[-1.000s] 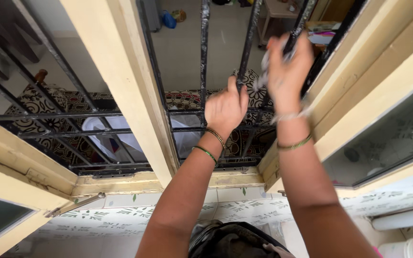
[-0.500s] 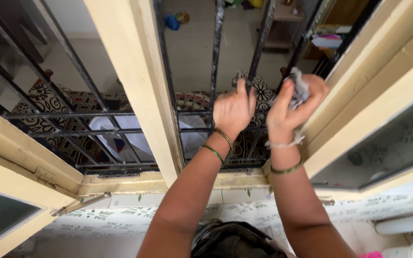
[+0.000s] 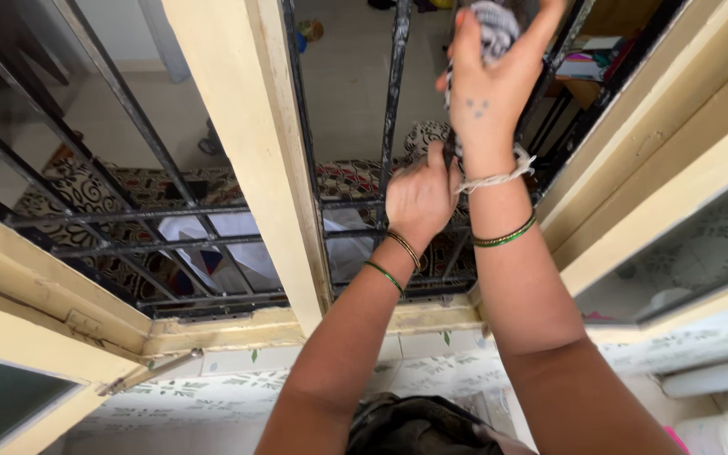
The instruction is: The person cleans the metal bars and glass panes of a window using a striped cloth, wiping both the inner and outer surfaces.
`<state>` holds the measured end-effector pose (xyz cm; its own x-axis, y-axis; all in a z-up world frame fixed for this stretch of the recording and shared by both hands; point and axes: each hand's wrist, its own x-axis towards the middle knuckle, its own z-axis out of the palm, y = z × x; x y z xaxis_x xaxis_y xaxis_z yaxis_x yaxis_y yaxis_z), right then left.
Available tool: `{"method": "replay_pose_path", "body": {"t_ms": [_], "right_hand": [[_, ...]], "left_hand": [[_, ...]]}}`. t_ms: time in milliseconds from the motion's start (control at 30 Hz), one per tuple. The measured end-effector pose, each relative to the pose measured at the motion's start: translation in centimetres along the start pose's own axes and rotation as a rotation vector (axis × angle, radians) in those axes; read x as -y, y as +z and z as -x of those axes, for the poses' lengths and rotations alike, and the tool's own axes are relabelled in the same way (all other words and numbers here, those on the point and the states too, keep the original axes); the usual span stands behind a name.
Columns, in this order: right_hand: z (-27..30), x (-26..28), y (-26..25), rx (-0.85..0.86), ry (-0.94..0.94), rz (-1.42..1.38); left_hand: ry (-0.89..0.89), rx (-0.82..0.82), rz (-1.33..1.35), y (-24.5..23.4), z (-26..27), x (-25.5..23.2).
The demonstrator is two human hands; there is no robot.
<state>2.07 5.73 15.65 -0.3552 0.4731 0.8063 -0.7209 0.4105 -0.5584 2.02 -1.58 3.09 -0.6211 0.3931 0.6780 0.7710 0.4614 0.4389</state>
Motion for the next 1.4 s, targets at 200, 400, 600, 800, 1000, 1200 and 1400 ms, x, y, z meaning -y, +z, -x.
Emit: {"method": "replay_pose_path", "body": {"t_ms": [200, 400, 600, 800, 1000, 1200, 1400], "right_hand": [[8.1, -4.7, -2.6, 0.01, 0.138, 0.118], [-0.2, -1.9, -1.1, 0.074, -0.011, 0.161], [-3.4, 0.8, 0.9, 0.008, 0.157, 0.101], [9.0, -2.4, -2.4, 0.08, 0.075, 0.402], [1.8, -2.4, -0.9, 0.044, -0.065, 0.297], [-1.8, -0.1, -0.1, 0.04, -0.366, 0.427], [9.3, -2.0, -1.3, 0.06, 0.098, 0.395]], "left_hand": [[0.043, 0.0, -0.023, 0.5, 1.5, 0.8], [0.039, 0.135, -0.227, -3.2, 3.2, -1.7], [0.012, 0.163, -0.263, -4.5, 2.9, -2.5], [0.043, 0.174, -0.403, -2.7, 4.1, -2.0], [0.019, 0.164, -0.368, -4.3, 4.9, -2.5], [0.037, 0.155, -0.291, -3.8, 4.7, -2.0], [0.149, -0.223, -0.148, -5.0, 7.7, 0.2]]}}
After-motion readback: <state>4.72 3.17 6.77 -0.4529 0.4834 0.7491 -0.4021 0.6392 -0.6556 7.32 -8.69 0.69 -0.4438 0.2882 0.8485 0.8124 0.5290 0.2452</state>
